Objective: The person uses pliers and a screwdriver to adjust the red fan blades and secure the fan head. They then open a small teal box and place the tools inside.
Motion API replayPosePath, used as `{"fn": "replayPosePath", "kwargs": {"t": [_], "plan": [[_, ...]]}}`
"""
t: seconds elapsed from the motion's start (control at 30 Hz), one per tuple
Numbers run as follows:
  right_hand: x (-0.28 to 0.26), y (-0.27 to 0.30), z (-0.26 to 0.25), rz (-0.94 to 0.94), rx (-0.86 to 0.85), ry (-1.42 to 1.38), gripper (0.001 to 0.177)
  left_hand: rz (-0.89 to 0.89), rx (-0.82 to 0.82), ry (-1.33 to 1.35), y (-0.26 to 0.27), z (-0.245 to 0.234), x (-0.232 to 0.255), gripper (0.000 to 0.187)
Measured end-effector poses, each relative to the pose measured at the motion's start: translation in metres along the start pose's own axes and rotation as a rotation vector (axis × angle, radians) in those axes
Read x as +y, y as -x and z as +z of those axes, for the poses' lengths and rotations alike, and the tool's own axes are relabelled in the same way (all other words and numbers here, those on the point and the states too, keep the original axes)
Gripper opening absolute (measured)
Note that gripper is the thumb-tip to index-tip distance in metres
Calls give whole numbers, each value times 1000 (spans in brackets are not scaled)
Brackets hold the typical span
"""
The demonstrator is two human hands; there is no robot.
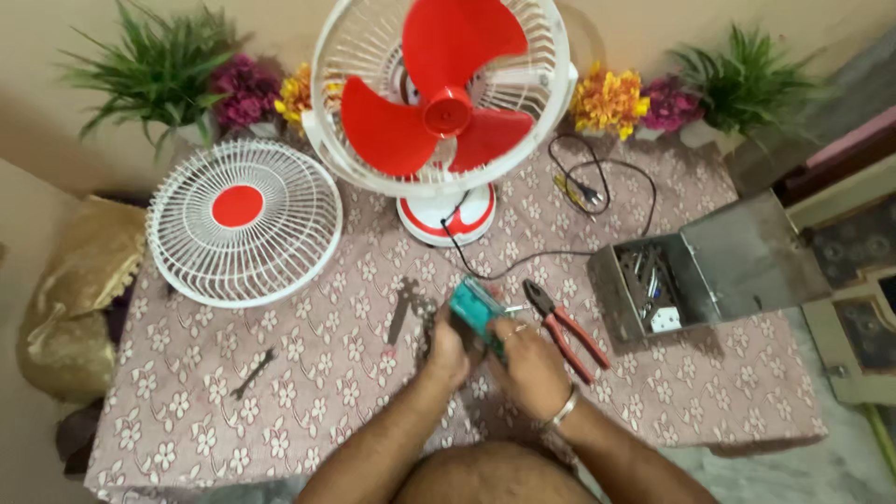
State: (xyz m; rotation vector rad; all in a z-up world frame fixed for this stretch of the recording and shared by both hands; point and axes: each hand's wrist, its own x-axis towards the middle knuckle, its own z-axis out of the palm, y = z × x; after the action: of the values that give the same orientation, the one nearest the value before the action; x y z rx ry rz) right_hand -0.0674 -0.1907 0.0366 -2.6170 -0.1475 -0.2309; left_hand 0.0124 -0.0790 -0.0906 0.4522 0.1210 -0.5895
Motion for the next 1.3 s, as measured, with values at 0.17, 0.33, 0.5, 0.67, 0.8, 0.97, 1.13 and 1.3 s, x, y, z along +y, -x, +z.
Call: {"fn": "replayPosePath", "kwargs": {"t": [0.17,0.33,0.5,0.67,0.8,0.97,1.13,1.3], "plan": [[27,22,-7,-41,-42,90,32,44,126,-414,2,-23,14,52],[32,43,7,-54,-145,161,26,83,117,-1054,24,-12,46,53],[25,56,19,-173,-117,152,24,343,76,-1130,10,-1,67,48],[13,55,6,-207,21,-80,37,431,-30,-1428,44,18,76,46],[31,65,7,37,231,-297,21,395,-16,-1528,78,28,76,42],[73,66,16,268,281,-374,23,450,-27,-1528,94,31,74,42],[87,59,21,571,229,-909,30,478,-334,-1941,101,22,80,35],[72,65,20,323,125,-496,28,599,-484,-2109,106,8,70,26]]}}
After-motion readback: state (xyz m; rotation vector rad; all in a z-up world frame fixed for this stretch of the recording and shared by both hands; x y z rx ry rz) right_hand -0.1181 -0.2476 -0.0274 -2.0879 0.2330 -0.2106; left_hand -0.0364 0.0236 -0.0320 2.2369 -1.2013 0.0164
